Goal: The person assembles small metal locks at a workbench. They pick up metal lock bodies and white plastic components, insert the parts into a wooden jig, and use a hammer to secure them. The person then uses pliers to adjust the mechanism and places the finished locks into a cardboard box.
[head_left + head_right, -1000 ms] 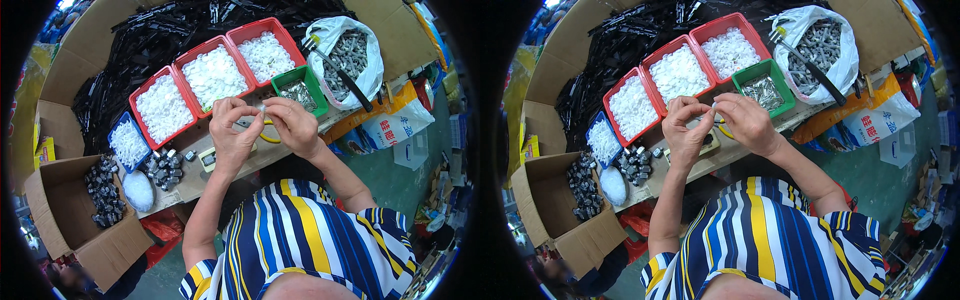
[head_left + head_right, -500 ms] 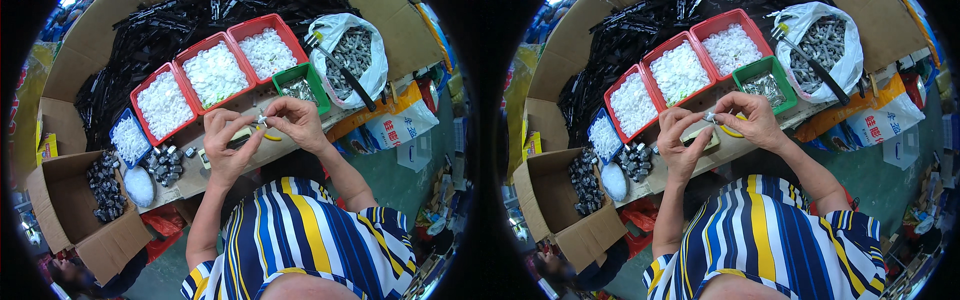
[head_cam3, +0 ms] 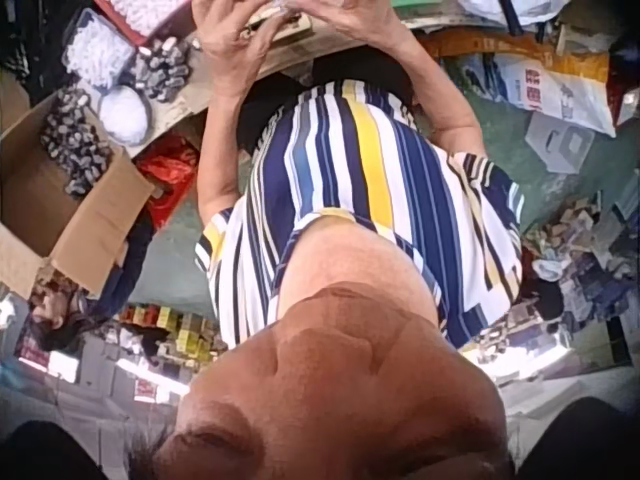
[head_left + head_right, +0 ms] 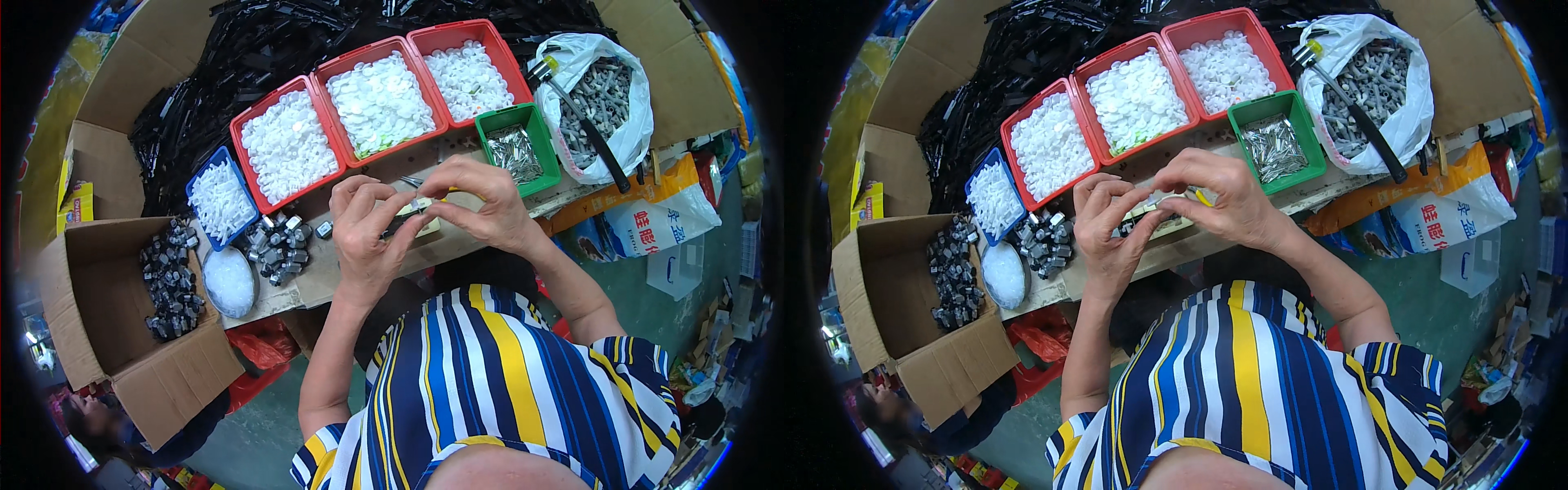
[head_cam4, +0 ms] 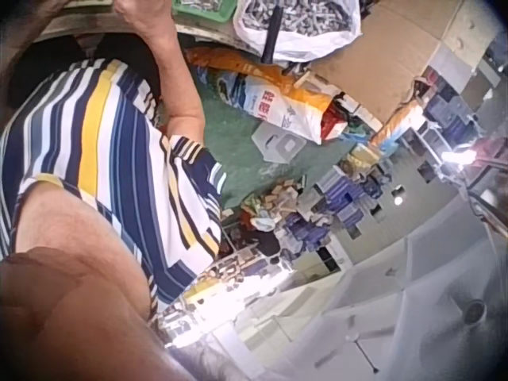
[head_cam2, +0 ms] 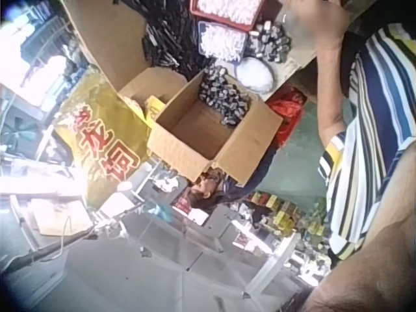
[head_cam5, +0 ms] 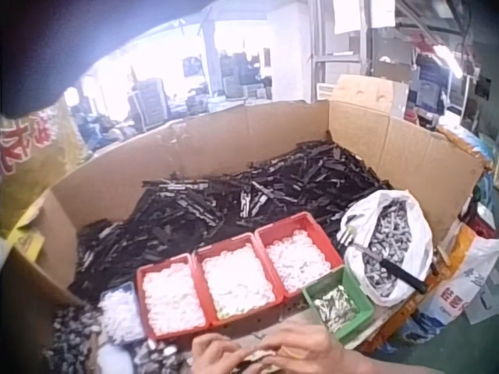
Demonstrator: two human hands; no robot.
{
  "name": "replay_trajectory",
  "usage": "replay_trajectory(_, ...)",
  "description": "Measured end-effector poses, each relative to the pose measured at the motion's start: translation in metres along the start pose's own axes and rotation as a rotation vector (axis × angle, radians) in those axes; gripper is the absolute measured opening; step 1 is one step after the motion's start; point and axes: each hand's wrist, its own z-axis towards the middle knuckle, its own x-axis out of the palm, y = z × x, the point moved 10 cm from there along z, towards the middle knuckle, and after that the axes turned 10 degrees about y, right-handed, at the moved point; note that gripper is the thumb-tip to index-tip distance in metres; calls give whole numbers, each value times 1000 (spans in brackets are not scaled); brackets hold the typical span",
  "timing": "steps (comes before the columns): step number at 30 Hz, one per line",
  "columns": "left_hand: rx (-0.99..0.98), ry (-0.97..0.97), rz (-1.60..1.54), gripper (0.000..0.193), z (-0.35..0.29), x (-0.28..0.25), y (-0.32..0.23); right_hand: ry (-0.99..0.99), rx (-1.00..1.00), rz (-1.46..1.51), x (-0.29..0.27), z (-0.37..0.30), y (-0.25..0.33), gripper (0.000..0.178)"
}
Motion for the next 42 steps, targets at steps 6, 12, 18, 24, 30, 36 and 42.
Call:
replay_trajectory(6, 16, 20, 45, 34, -4, -4, 3, 85, -93, -193, 17, 4, 3, 15)
replay_trajectory(12, -69, 17, -36, 39, -15, -6, 16, 105, -5, -90, 30, 2, -7, 13)
replay_trajectory(18, -163, 12, 222, 41, -55, -13, 27, 184, -81, -298, 59, 3, -23, 11)
replay_trajectory(24, -81, -12, 411, 38, -92, 7, 22, 288, -90, -467, 86, 4, -34, 14)
replay_trajectory(30, -38, 40, 465, 38, -92, 22, 20, 356, -126, -603, 98, 8, -27, 18)
replay_trajectory(36, 45, 69, 511, 37, -92, 31, 21, 423, -113, -746, 103, 10, -19, 15)
replay_trajectory(42, 95, 114, 571, 36, -94, 36, 22, 518, -110, -859, 113, 14, -16, 16)
